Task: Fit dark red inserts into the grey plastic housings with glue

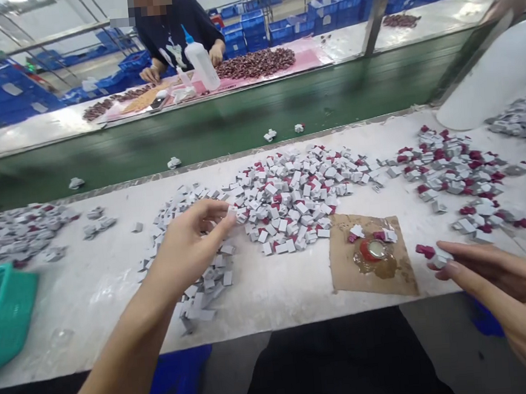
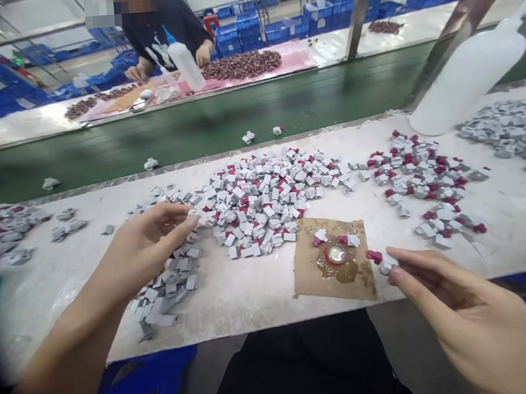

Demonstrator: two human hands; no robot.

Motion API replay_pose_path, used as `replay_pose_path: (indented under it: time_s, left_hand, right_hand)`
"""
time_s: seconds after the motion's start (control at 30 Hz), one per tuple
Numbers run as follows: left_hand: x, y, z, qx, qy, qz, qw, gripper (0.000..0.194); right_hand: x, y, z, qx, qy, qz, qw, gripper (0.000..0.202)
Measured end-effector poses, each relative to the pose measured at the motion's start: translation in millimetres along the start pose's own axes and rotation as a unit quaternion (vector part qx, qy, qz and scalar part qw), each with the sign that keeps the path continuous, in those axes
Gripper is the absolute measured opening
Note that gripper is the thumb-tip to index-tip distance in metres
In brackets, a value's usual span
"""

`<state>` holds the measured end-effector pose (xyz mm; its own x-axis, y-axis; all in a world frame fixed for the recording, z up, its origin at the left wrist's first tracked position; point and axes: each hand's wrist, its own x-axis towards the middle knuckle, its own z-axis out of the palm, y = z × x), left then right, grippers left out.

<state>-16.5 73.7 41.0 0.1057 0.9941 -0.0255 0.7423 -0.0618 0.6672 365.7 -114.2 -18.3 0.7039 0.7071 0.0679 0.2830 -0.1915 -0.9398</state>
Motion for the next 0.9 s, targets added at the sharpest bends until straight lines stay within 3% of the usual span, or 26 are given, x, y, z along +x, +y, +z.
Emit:
replay_pose_path:
  time_s: [0.07, 0.13, 0.23, 0.37, 0.43, 0.57, 0.67, 0.73, 0.9]
  left_hand:
    - [-14.5, 6.7, 6.9, -0.154, -0.034, -0.037, 0.987, 0.052]
    - [-28.1, 13.8, 21.7, -0.282, -0.076, -0.068, 0.954, 0.052]
    - [-45.8, 22.2, 48.3, -0.360, -0.126, -0.089, 0.920, 0.041]
    - [-66.1, 22.2, 71.8, -0.302, -0.220, -0.068, 0.925, 0.043]
    - [-74.7, 19.1, 79.4, -0.261, -0.236, -0.046, 0.935, 0.041]
    - [-84.8, 14.4, 97.0, -0.097, -0.104, 0.078, 0.987, 0.027]
    - [-84.9, 10.8, 110.8, -0.026, -0.049, 0.185, 0.981, 0.018]
    - [-83.4, 7.1, 115.3, -0.010, -0.036, 0.214, 0.976, 0.015]
    - [-77.8, -4.2, 105.5, 0.013, -0.160, 0.249, 0.955, 0.021]
  right_hand:
    - [-2.9, -8.1, 9.5, -0.002, -0.023, -0.001, 1.000, 0.028]
    - [-3.5, -11.5, 15.1, 0.019, -0.054, -0.013, 0.998, 0.025]
    - [-3.6, -11.5, 18.1, 0.049, -0.097, -0.037, 0.993, 0.018]
    - [-5.7, -11.6, 20.2, 0.061, -0.128, -0.052, 0.989, 0.014]
    - [-6.7, -11.6, 22.1, 0.069, -0.131, -0.045, 0.988, 0.013]
    - [-6.4, -8.5, 27.1, 0.095, -0.127, -0.022, 0.987, 0.012]
    - [-5.3, -4.7, 31.1, 0.104, -0.129, -0.020, 0.986, 0.014]
    - [-5.1, -2.9, 33.1, 0.102, -0.132, -0.029, 0.986, 0.015]
    - [-5.2, -2.2, 34.7, 0.080, -0.142, -0.067, 0.984, 0.018]
